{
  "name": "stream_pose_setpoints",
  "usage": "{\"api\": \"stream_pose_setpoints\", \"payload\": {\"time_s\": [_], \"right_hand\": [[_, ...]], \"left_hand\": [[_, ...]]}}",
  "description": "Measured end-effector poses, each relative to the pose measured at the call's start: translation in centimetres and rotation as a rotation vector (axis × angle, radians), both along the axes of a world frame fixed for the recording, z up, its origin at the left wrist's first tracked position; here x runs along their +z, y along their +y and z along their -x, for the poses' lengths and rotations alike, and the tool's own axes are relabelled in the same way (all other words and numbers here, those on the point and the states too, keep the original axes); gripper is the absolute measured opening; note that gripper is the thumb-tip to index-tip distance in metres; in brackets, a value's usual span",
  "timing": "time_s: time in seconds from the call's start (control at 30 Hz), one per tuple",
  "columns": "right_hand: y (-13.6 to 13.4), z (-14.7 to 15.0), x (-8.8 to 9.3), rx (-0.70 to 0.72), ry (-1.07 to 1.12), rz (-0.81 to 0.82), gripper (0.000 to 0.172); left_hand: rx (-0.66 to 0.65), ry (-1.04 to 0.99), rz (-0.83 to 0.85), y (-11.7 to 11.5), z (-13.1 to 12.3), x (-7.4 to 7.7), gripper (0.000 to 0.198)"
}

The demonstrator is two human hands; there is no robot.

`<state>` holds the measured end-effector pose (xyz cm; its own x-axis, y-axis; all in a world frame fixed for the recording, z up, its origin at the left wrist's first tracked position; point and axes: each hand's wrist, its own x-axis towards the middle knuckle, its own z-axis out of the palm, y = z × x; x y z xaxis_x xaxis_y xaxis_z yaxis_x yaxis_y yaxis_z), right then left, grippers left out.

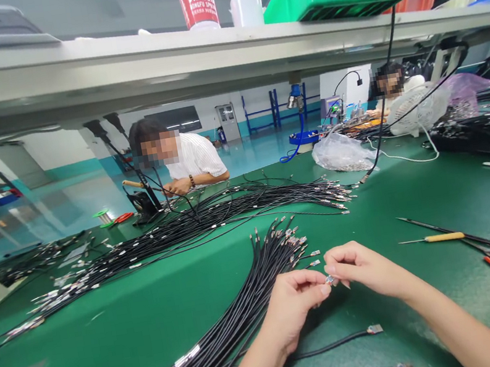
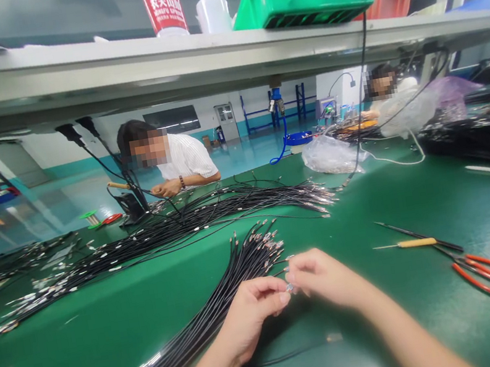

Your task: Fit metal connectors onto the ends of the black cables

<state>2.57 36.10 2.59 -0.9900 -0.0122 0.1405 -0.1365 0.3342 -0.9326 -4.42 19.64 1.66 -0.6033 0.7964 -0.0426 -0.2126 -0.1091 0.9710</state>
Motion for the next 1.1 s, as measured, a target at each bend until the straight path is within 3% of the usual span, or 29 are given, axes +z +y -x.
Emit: {"api": "stream_pose_setpoints", "payload": {"time_s": [0.47, 0.53, 0.7, 0.77, 0.83, 1.0, 1.1], "right_hand": [[0.3, 0.0, 0.2, 0.054, -0.007, 0.017, 0.030], [1.0, -0.1, -0.1, 0.073, -0.068, -0.027, 0.024], [3.5, -0.6, -1.5, 0.235, -0.348, -0.179, 0.018], [4.2, -0.7, -1.8, 0.269, -0.423, -0.228, 0.019], [4.3, -0.4, -1.9, 0.199, -0.377, -0.274, 0.021], [2.0, 1.4, -2.8, -0.151, -0.015, -0.379, 0.015], [0.3, 2.2, -3.7, -0.124, 0.060, -0.457, 0.022]], "left_hand": [[-0.029, 0.043, 0.020, 0.1, -0.2, 0.1, 0.015], [-0.032, 0.171, 0.111, 0.2, -0.1, -0.1, 0.015], [0.004, 0.802, 0.452, 0.2, -0.9, -0.8, 0.014], [-0.048, 0.911, 0.572, 0.1, -1.7, -0.8, 0.014], [-0.127, 0.943, 0.657, 0.1, -2.5, -0.6, 0.013], [-0.400, 0.825, 0.716, 0.1, -4.0, 0.0, 0.011], [-0.410, 0.834, 0.682, 0.1, -4.3, -0.3, 0.011]]}}
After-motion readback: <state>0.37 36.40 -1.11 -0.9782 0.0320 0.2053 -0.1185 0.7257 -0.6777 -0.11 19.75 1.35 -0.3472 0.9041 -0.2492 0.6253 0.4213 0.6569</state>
